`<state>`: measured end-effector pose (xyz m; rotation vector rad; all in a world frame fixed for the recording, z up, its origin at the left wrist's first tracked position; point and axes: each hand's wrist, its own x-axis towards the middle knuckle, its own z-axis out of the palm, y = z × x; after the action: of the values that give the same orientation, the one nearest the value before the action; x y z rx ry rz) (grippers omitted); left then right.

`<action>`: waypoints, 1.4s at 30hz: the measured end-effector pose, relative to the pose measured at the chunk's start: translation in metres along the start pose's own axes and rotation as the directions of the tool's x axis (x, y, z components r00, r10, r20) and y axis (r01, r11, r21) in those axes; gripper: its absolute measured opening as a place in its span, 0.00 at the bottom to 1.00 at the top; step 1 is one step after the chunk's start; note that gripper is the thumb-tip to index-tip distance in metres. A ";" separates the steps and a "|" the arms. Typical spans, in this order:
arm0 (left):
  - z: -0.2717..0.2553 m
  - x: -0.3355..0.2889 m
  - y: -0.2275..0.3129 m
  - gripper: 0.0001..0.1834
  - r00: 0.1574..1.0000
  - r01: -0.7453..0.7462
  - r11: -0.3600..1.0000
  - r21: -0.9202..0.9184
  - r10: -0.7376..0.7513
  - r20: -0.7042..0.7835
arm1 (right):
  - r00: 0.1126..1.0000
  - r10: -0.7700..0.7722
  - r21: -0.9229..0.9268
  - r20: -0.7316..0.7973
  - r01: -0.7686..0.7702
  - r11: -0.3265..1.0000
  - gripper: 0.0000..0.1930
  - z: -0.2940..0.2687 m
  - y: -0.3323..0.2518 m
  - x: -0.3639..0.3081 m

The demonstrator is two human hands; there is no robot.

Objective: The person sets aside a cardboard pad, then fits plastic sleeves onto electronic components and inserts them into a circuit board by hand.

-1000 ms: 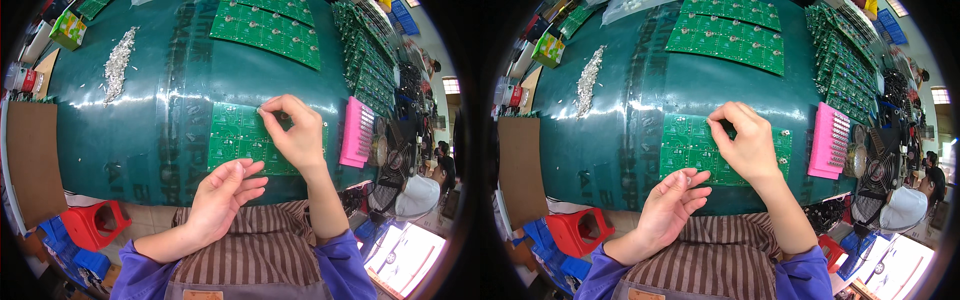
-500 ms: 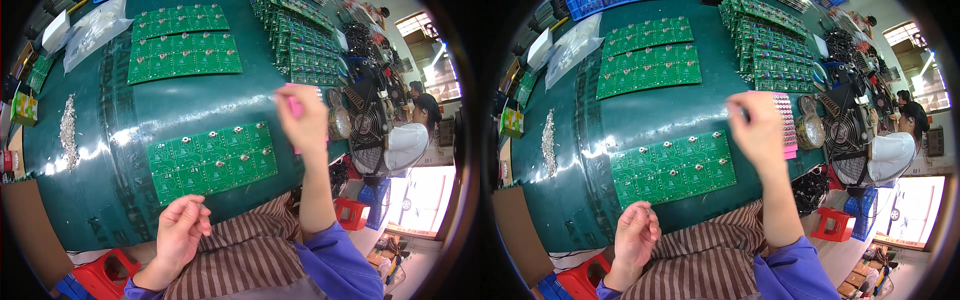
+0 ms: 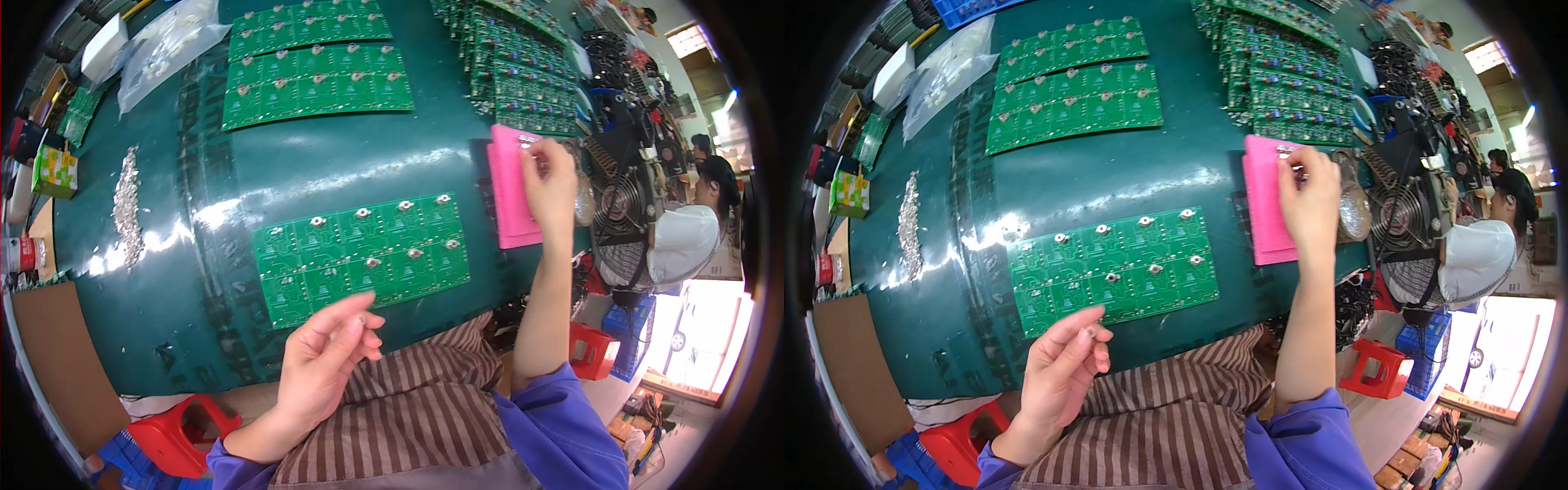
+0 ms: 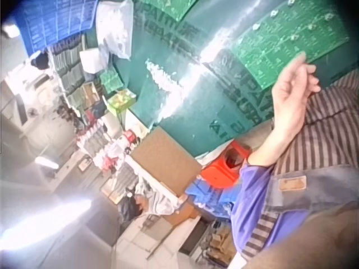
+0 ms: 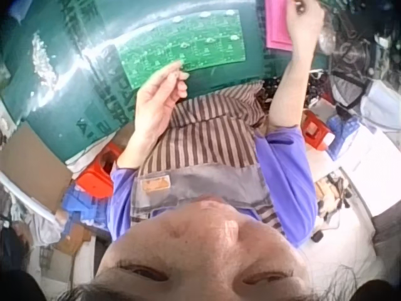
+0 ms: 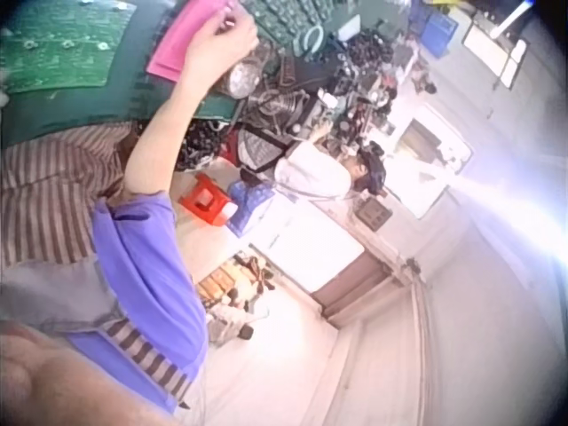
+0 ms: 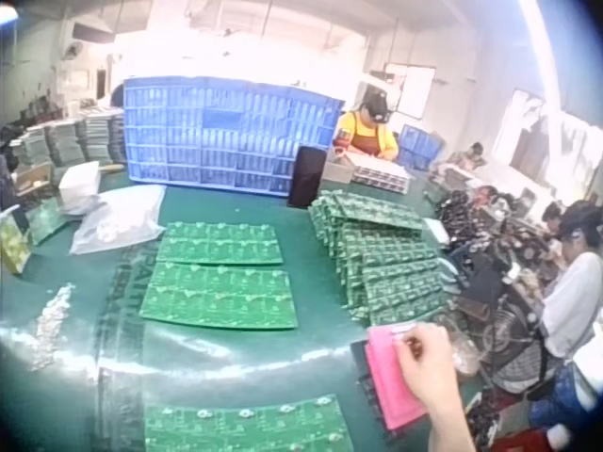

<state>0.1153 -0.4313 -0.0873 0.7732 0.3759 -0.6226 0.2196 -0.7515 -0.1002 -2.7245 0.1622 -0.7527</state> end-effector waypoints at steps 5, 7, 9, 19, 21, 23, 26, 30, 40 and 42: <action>0.000 0.005 -0.004 0.11 0.997 -0.080 0.997 0.013 0.080 -0.010 | 0.997 0.047 -0.036 -0.064 -0.049 0.998 0.04 -0.004 -0.022 -0.006; -0.001 0.007 -0.005 0.10 0.995 -0.098 0.995 0.025 0.098 -0.009 | 0.987 0.162 0.078 -0.022 -0.160 0.984 0.04 -0.005 -0.043 -0.013; -0.003 0.007 -0.006 0.09 0.990 -0.143 0.989 0.030 0.142 0.026 | 0.990 0.053 0.562 0.127 -0.116 0.819 0.03 -0.007 -0.069 -0.026; -0.006 0.008 -0.004 0.11 0.966 -0.254 0.967 -0.029 0.255 0.034 | 0.788 -0.234 0.817 0.570 -0.574 0.056 0.06 -0.009 -0.156 -0.089; -0.008 0.006 -0.004 0.12 0.967 -0.254 0.967 -0.031 0.255 0.020 | 0.792 -0.242 0.820 0.561 -0.572 0.032 0.06 -0.006 -0.159 -0.092; -0.010 0.004 -0.002 0.12 0.967 -0.253 0.967 -0.034 0.253 0.006 | 0.795 -0.249 0.822 0.553 -0.569 0.008 0.06 -0.004 -0.162 -0.093; -0.014 0.003 0.002 0.12 0.967 -0.253 0.967 -0.041 0.253 0.011 | 0.807 -0.233 0.824 0.543 -0.565 -0.036 0.06 -0.002 -0.166 -0.095; -0.020 0.001 0.005 0.17 0.971 -0.224 0.971 -0.080 0.230 0.068 | 0.804 -0.253 0.843 0.538 -0.517 0.150 0.06 -0.003 -0.170 -0.092; -0.023 -0.026 0.005 0.24 0.995 -0.043 0.978 -0.204 0.060 0.077 | 0.845 -0.373 0.748 0.384 -0.047 0.662 0.04 0.043 -0.212 -0.036; -0.021 -0.030 0.001 0.26 0.997 0.031 0.987 -0.157 -0.020 0.073 | 0.811 -0.397 0.711 0.429 -0.032 0.703 0.05 0.050 -0.218 -0.028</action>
<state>0.0911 -0.4038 -0.0848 0.5937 0.3655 -0.6347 0.2273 -0.5264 -0.0834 -2.0947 -0.4683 0.0184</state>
